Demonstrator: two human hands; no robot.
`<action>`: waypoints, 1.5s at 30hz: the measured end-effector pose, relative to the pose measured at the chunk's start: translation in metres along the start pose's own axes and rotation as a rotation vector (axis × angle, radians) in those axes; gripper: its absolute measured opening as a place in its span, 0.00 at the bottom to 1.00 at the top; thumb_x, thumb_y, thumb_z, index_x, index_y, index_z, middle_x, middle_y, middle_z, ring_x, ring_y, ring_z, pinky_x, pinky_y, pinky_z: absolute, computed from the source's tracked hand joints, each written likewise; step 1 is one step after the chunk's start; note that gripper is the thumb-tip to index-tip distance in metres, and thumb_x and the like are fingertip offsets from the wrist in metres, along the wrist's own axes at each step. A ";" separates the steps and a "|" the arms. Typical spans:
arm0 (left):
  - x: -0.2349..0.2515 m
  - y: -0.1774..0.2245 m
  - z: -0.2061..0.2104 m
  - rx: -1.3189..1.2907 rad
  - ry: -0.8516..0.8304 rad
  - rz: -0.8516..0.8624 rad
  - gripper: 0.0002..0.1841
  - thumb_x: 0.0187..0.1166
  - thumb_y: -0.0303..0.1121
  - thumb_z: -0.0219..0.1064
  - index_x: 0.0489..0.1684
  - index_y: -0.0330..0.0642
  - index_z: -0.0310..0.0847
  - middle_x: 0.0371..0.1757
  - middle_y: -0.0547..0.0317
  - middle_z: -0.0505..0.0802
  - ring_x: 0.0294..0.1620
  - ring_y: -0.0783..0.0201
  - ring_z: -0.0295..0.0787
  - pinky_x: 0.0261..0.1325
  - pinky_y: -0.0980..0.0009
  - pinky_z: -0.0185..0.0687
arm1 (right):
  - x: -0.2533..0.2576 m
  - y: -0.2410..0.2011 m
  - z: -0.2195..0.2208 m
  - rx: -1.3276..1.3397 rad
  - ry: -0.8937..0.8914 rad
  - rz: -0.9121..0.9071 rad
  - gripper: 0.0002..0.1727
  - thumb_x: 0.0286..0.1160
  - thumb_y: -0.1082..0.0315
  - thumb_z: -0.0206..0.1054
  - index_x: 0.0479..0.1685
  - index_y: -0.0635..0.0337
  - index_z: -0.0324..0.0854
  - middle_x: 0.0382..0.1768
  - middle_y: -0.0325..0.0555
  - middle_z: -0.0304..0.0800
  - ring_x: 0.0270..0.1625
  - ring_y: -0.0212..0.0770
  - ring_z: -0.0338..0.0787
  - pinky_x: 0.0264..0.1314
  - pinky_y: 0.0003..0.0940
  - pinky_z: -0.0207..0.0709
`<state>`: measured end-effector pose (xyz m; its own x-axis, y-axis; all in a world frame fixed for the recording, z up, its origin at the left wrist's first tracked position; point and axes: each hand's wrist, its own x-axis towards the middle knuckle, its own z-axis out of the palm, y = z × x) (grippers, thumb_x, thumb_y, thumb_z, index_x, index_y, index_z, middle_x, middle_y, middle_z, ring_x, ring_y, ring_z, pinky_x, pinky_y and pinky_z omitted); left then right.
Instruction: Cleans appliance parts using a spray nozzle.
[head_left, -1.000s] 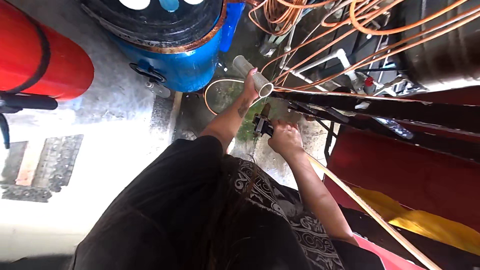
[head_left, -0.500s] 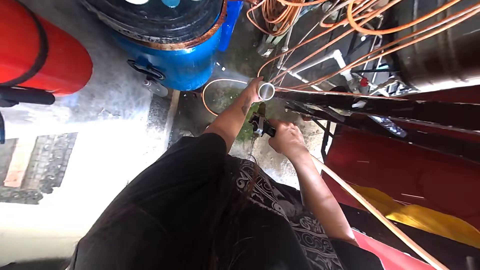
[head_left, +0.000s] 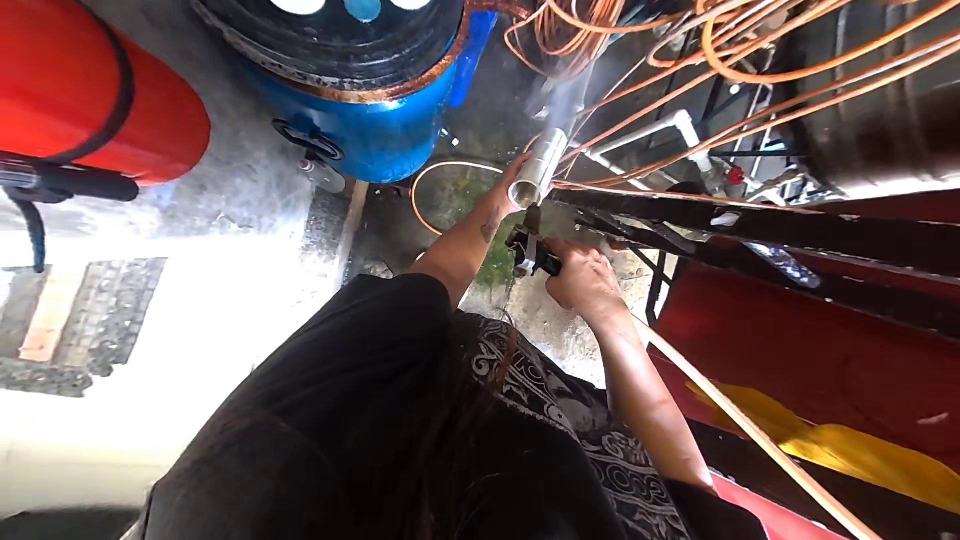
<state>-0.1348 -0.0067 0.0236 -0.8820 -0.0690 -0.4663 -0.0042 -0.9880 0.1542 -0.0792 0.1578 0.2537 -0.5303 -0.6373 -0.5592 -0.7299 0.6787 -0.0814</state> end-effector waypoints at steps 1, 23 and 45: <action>-0.002 -0.002 0.002 -0.010 -0.001 0.038 0.27 0.90 0.58 0.47 0.66 0.46 0.77 0.49 0.50 0.91 0.45 0.58 0.91 0.46 0.65 0.90 | 0.001 0.001 0.000 -0.001 0.020 0.003 0.34 0.55 0.73 0.78 0.72 0.52 0.84 0.59 0.57 0.92 0.62 0.63 0.90 0.65 0.69 0.78; 0.003 -0.015 0.015 -0.212 0.523 0.248 0.24 0.85 0.49 0.56 0.70 0.42 0.72 0.60 0.46 0.87 0.57 0.53 0.86 0.55 0.52 0.86 | 0.002 0.009 0.000 0.034 -0.025 0.036 0.35 0.56 0.73 0.78 0.73 0.52 0.84 0.61 0.57 0.91 0.63 0.64 0.89 0.63 0.70 0.78; -0.019 -0.015 0.003 -0.137 0.004 -0.058 0.30 0.88 0.60 0.43 0.65 0.44 0.76 0.50 0.47 0.92 0.47 0.56 0.92 0.48 0.62 0.91 | -0.007 0.008 -0.006 0.077 0.010 -0.065 0.33 0.55 0.75 0.77 0.71 0.53 0.85 0.57 0.56 0.93 0.61 0.62 0.90 0.62 0.69 0.79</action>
<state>-0.1195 0.0099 0.0331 -0.8802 -0.0113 -0.4745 0.0091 -0.9999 0.0070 -0.0842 0.1656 0.2621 -0.4875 -0.6842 -0.5424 -0.7278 0.6616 -0.1805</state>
